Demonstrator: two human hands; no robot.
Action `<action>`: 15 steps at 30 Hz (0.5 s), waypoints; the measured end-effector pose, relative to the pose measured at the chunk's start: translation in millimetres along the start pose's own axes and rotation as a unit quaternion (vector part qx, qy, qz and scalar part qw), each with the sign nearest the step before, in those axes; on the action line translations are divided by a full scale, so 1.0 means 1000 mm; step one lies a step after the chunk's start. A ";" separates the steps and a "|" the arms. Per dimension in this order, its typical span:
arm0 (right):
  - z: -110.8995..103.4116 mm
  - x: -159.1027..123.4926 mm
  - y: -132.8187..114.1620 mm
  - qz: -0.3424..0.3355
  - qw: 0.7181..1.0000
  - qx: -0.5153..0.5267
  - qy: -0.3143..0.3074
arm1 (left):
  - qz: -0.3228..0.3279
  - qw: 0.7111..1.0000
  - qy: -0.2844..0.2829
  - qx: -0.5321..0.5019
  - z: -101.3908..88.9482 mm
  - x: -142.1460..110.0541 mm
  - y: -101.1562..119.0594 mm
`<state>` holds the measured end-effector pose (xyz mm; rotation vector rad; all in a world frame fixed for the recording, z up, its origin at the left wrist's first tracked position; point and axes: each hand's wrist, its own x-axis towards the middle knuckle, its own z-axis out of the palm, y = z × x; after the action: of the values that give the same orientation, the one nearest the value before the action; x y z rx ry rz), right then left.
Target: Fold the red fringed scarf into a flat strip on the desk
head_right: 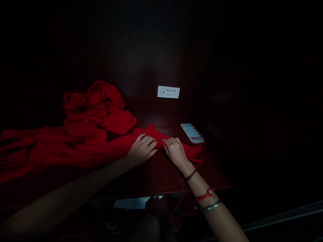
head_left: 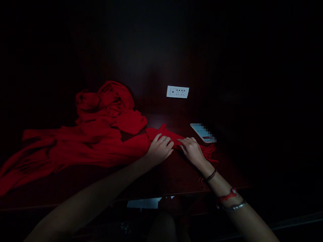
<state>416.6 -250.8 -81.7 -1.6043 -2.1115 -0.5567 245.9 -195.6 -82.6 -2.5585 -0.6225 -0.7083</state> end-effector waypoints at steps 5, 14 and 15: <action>-0.003 -0.001 0.001 0.011 1.000 -0.020 -0.005 | -0.015 0.999 0.017 0.043 -0.001 0.002 -0.009; -0.007 0.000 0.005 0.064 0.995 -0.065 -0.029 | -0.113 0.989 0.014 0.094 -0.015 0.000 -0.039; -0.006 0.000 0.004 0.060 0.996 -0.061 -0.027 | -0.118 0.989 0.009 0.093 -0.014 -0.001 -0.039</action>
<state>421.4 -253.2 -76.2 -1.8189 -2.0378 -0.6202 219.7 -171.0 -61.4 -2.3279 -0.9495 -0.7105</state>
